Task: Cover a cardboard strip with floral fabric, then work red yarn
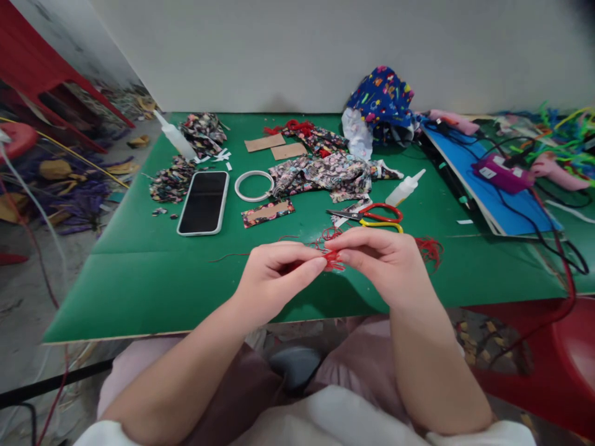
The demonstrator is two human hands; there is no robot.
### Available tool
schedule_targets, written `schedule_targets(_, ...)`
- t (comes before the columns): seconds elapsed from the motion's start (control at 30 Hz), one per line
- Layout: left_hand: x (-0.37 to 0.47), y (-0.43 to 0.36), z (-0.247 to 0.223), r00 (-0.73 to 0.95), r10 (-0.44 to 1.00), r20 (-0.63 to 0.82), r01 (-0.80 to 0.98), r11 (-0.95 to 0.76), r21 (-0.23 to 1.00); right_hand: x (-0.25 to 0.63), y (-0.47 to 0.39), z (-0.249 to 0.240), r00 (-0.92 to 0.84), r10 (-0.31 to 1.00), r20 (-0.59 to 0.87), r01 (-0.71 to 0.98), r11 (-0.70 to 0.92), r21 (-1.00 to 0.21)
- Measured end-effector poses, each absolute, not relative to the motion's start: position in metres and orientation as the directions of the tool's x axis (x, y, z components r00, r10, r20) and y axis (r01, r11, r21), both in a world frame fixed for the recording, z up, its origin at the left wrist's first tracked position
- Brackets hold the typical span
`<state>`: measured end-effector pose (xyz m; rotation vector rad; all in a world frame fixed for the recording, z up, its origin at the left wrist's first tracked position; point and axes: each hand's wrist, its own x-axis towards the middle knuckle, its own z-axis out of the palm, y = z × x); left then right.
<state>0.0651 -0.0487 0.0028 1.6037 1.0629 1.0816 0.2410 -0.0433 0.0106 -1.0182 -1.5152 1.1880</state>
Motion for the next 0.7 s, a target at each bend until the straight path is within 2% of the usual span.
schedule_targets(0.33, 0.0643, -0.048, 0.0036, 0.248, 0.953, 0.174, 0.154, -0.216, 0.964, 0.2421, -0.0424, 0.01, -0.307, 0.934, 0.18, 0.033, 0.2, -0.979)
schedule_targets(0.7, 0.0629, -0.0472, 0.005, 0.289, 0.922, 0.258, 0.208, -0.324, 0.923, 0.2419, -0.0433, 0.0124, -0.319, 0.925, 0.206, 0.069, 0.239, -0.969)
